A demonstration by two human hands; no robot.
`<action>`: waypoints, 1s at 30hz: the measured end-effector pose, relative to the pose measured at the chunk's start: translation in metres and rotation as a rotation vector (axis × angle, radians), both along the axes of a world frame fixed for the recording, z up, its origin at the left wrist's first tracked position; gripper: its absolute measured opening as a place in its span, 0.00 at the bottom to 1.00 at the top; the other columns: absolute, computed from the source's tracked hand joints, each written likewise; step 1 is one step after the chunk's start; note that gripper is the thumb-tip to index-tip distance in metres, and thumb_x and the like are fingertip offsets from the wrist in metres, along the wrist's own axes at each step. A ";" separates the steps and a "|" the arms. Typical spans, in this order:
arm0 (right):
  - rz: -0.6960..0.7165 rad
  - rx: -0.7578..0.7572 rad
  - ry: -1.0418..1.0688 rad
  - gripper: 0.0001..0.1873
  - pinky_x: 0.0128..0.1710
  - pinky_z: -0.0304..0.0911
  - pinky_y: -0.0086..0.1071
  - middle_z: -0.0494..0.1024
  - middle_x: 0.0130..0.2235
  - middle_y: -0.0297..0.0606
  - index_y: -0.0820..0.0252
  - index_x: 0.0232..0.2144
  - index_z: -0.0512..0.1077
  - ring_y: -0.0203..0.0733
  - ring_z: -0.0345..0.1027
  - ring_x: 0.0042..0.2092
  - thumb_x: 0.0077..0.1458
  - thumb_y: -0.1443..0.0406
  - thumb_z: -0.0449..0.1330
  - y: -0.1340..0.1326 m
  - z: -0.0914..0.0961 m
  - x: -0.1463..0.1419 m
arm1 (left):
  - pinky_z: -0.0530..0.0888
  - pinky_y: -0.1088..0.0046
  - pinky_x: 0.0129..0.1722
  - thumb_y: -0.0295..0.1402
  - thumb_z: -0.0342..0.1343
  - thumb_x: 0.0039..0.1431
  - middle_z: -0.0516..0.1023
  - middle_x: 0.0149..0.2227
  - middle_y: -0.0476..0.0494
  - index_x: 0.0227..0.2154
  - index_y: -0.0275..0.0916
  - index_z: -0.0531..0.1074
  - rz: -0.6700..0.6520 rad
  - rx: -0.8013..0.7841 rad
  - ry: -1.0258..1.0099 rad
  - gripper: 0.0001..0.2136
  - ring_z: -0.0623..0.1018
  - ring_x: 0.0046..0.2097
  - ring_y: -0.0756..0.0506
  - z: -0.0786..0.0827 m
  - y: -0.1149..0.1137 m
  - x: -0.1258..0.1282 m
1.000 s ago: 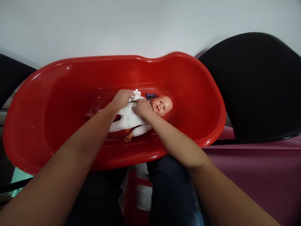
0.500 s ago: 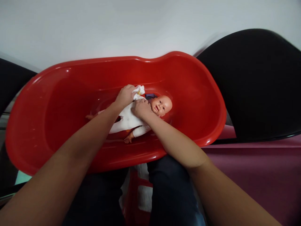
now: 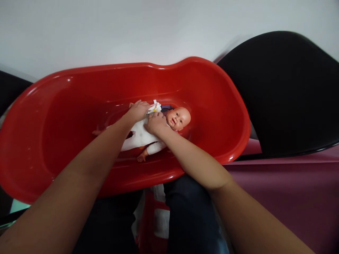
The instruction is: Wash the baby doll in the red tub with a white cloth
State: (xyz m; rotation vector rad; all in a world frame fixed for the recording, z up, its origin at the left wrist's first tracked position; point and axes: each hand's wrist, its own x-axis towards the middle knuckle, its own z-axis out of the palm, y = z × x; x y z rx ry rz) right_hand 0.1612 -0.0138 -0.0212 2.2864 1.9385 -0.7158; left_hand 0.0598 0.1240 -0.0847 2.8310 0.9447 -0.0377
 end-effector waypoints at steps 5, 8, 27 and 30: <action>-0.003 -0.003 -0.021 0.36 0.67 0.57 0.59 0.60 0.73 0.64 0.69 0.71 0.64 0.70 0.54 0.72 0.70 0.53 0.53 0.002 -0.004 0.000 | 0.61 0.50 0.70 0.29 0.47 0.70 0.81 0.57 0.29 0.64 0.34 0.76 0.060 0.120 -0.001 0.23 0.77 0.61 0.33 0.004 -0.003 -0.022; 0.004 -0.003 -0.022 0.35 0.67 0.57 0.59 0.61 0.73 0.63 0.68 0.72 0.64 0.69 0.54 0.72 0.71 0.54 0.52 0.004 -0.006 0.000 | 0.63 0.49 0.68 0.31 0.46 0.71 0.82 0.56 0.28 0.60 0.32 0.77 0.158 0.182 0.022 0.22 0.77 0.59 0.33 0.004 -0.007 -0.033; 0.016 -0.002 -0.036 0.44 0.66 0.60 0.61 0.59 0.73 0.64 0.62 0.72 0.63 0.71 0.54 0.72 0.62 0.48 0.66 0.001 0.002 0.000 | 0.68 0.60 0.58 0.32 0.47 0.72 0.82 0.55 0.32 0.60 0.36 0.78 0.097 0.096 0.072 0.21 0.78 0.56 0.36 0.029 -0.020 -0.027; 0.128 -0.065 -0.035 0.66 0.68 0.55 0.67 0.52 0.76 0.61 0.53 0.78 0.53 0.74 0.45 0.75 0.45 0.49 0.78 0.001 0.005 0.001 | 0.69 0.62 0.53 0.34 0.47 0.74 0.82 0.54 0.33 0.62 0.38 0.76 0.178 0.111 0.099 0.20 0.79 0.52 0.37 0.035 -0.026 -0.046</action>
